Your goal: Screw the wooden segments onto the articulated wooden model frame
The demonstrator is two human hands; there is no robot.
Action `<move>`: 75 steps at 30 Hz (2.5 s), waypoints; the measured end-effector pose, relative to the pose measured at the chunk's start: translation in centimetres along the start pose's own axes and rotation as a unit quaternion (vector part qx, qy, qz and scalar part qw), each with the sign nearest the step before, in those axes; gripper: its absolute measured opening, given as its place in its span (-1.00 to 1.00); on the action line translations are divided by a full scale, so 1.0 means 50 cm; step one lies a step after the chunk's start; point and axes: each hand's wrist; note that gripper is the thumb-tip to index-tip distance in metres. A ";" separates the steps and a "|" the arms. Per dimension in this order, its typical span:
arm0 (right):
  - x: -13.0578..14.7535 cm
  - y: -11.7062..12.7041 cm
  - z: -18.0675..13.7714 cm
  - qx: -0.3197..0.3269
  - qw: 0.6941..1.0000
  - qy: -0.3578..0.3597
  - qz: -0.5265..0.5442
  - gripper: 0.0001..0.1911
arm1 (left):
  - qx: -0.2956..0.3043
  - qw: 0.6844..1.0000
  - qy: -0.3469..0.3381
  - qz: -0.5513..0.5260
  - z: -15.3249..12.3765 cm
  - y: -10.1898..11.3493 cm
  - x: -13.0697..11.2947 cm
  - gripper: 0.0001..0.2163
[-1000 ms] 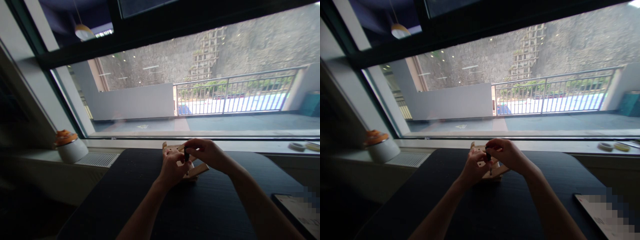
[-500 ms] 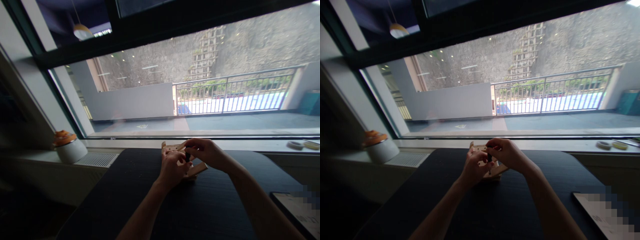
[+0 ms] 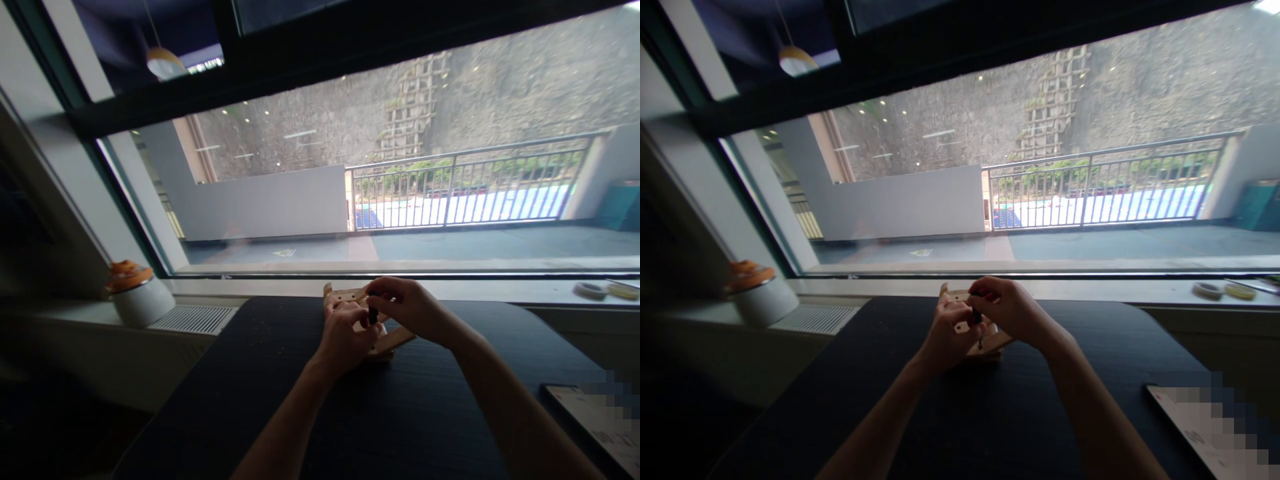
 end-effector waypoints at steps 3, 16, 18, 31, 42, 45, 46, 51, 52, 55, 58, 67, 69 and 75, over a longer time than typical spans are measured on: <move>0.008 0.002 -0.002 -0.007 0.999 -0.012 -0.041 -0.72 | -0.002 1.000 -0.005 0.011 0.001 -0.002 0.004 -0.88; -0.005 0.011 -0.005 -0.005 1.000 -0.006 -0.016 -0.74 | -0.002 1.000 -0.008 0.022 -0.002 -0.005 0.005 -0.90; -0.006 0.013 -0.004 -0.006 1.000 -0.009 -0.021 -0.76 | 0.002 1.000 -0.011 0.021 -0.002 -0.004 0.005 -0.89; 0.017 0.020 -0.009 -0.009 0.996 0.034 -0.080 -0.73 | 0.020 1.000 -0.009 0.015 0.000 0.006 0.003 -0.82; 0.006 0.013 -0.007 -0.013 0.999 0.010 -0.035 -0.75 | 0.013 1.000 -0.008 0.027 -0.001 0.002 0.002 -0.79; 0.000 0.010 -0.005 -0.015 0.999 0.004 -0.044 -0.76 | 0.016 0.999 -0.012 0.028 -0.001 0.003 0.003 -0.78; -0.001 0.009 -0.005 -0.017 0.999 0.004 -0.050 -0.77 | 0.016 0.999 -0.013 0.026 0.000 0.002 0.004 -0.78; 0.002 0.009 -0.005 -0.028 0.997 0.005 -0.071 -0.79 | -0.012 1.000 0.000 -0.012 0.000 -0.002 0.008 -0.85; 0.004 0.009 -0.006 -0.024 0.997 0.006 -0.070 -0.79 | -0.017 1.000 0.005 -0.023 0.001 -0.003 0.009 -0.86; 0.011 0.010 -0.006 -0.011 0.998 0.009 -0.063 -0.80 | -0.022 0.999 0.015 -0.045 0.001 -0.005 0.010 -0.87; 0.014 0.009 -0.005 -0.010 0.999 0.004 -0.052 -0.80 | -0.023 0.998 0.023 -0.058 0.001 -0.005 0.009 -0.87; 0.019 0.007 -0.005 -0.014 0.999 0.005 -0.042 -0.80 | -0.018 0.998 0.024 -0.052 0.001 0.000 0.002 -0.85; 0.021 0.006 -0.004 -0.016 0.999 0.002 -0.041 -0.80 | -0.014 0.998 0.022 -0.052 0.001 0.003 0.001 -0.85; 0.017 0.003 -0.002 -0.009 0.999 0.002 -0.044 -0.81 | -0.023 0.999 0.010 -0.044 0.000 0.002 -0.003 -0.88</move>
Point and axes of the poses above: each hand's wrist, its own z-axis towards the middle knuckle, its own y-axis out of the back of the hand, x = y × z, and after that the axes turned 7 degrees about x, right-handed
